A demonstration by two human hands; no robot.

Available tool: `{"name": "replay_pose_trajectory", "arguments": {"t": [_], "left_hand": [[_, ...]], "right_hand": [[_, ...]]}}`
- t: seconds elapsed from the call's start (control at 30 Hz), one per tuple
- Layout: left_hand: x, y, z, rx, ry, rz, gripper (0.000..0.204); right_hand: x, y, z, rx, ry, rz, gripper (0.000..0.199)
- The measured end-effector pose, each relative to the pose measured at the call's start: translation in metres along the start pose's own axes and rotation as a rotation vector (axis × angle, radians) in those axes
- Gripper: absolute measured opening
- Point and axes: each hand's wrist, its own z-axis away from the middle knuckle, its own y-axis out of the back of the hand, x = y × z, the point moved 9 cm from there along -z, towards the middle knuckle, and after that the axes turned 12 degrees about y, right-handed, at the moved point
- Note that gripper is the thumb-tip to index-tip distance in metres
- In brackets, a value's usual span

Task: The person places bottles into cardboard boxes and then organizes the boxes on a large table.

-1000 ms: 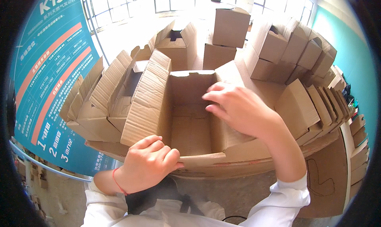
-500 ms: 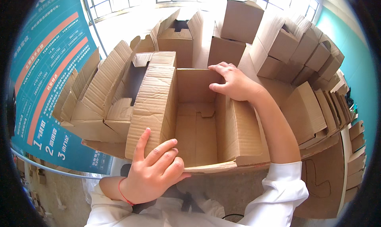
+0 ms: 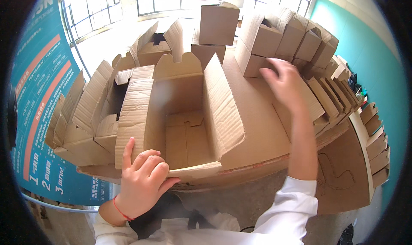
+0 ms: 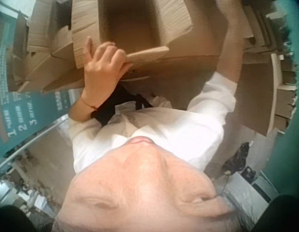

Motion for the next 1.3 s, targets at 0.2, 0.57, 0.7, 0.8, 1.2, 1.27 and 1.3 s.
{"name": "replay_pose_trajectory", "arguments": {"t": [0.2, 0.57, 0.7, 0.8, 1.2, 1.27, 1.3], "left_hand": [[0.004, 0.000, -0.002, -0.023, -0.012, 0.023, 0.030], [0.001, 0.000, 0.002, -0.021, -0.010, -0.012, 0.032], [0.001, -0.004, 0.002, -0.037, 0.000, -0.056, 0.033], [0.001, -0.002, 0.003, -0.036, -0.002, -0.055, 0.033], [0.001, -0.004, 0.003, -0.006, -0.008, -0.039, 0.033], [0.001, -0.003, 0.002, -0.007, -0.011, -0.037, 0.033], [0.002, -0.002, 0.001, -0.009, -0.012, -0.034, 0.033]], "right_hand": [[0.188, 0.077, 0.123, -0.422, -0.507, 0.239, 0.043], [0.366, -0.018, 0.237, -0.094, -1.217, -0.799, 0.036], [0.355, -0.030, 0.240, -0.253, -1.243, -0.620, 0.035], [0.352, -0.022, 0.247, -0.286, -1.235, -0.552, 0.034], [0.316, 0.003, 0.234, -0.305, -0.817, -0.308, 0.036], [0.288, 0.013, 0.207, -0.326, -0.419, -0.240, 0.036], [0.271, 0.022, 0.191, -0.285, -0.205, -0.212, 0.037]]}}
